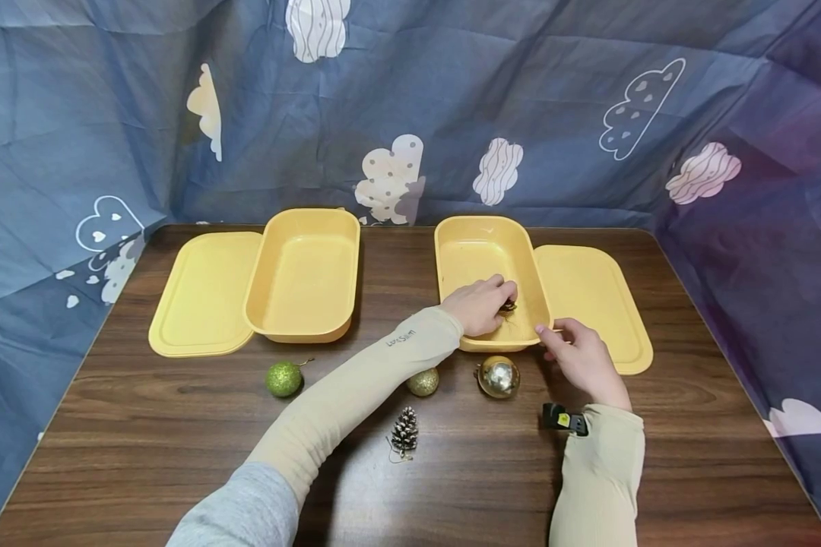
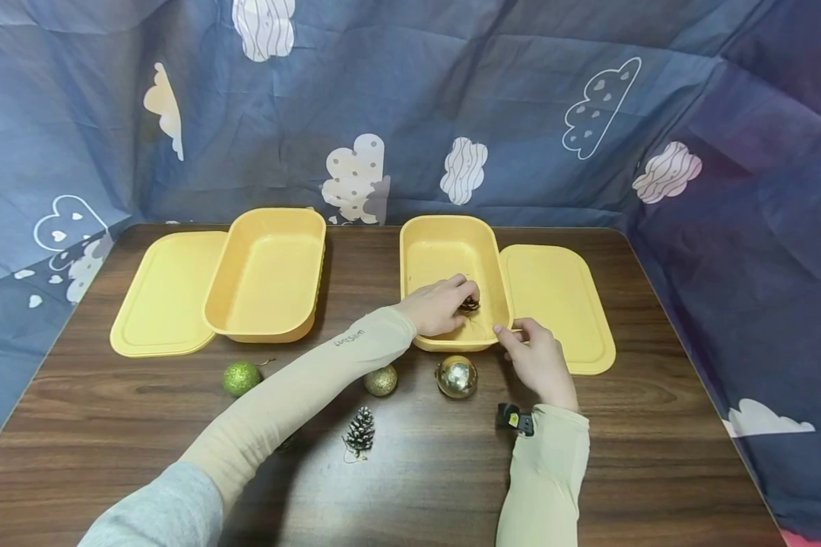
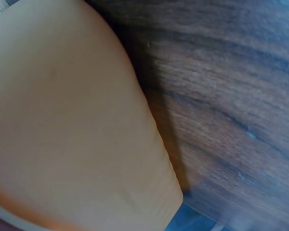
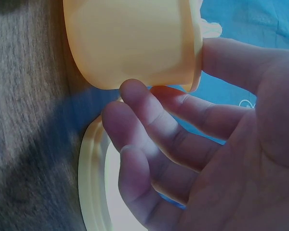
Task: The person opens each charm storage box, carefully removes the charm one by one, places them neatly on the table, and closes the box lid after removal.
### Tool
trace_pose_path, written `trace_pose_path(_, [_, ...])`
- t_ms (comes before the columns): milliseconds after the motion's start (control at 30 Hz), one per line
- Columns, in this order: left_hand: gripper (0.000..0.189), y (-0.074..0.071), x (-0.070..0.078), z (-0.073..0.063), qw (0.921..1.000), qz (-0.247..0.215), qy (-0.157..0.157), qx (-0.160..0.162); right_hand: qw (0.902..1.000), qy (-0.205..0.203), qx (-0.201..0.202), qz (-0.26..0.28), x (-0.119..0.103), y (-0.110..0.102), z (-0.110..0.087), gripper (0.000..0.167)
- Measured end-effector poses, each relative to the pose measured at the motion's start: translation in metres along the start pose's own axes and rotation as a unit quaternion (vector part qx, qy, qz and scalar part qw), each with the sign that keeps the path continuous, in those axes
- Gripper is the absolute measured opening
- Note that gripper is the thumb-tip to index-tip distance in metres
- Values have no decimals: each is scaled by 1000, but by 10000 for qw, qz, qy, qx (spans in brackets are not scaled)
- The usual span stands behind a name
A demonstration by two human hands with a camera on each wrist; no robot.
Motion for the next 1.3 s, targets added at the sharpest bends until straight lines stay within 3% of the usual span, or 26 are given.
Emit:
trace_pose_path(167, [27,2,-1,3,10000,-60,0,47,10000,15,-6,9,-1,0,0,57])
trace_pose_path(433, [44,3,-2,4,9999,-69,-126,-46,10000,7,-23,84,-2,-1,-1,56])
trace_pose_path(833, [41,2,0,4,9995,-230,-167,-113,10000,-45,-35,43,-1,-1,-1,55])
trace_pose_path(1300, [41,-7,-4,-3,9984,-518,-217,33,9999,-59,-70,64,0,-1,-2,56])
Point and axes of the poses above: each hand's wrist, its own z-axis towards the middle knuckle, its own y-axis out of the palm, x = y × z, the point moved 4 cm from there along z, towards the middle knuckle, and after that the axes turned 1 degree about z, right-handed, at the moved point
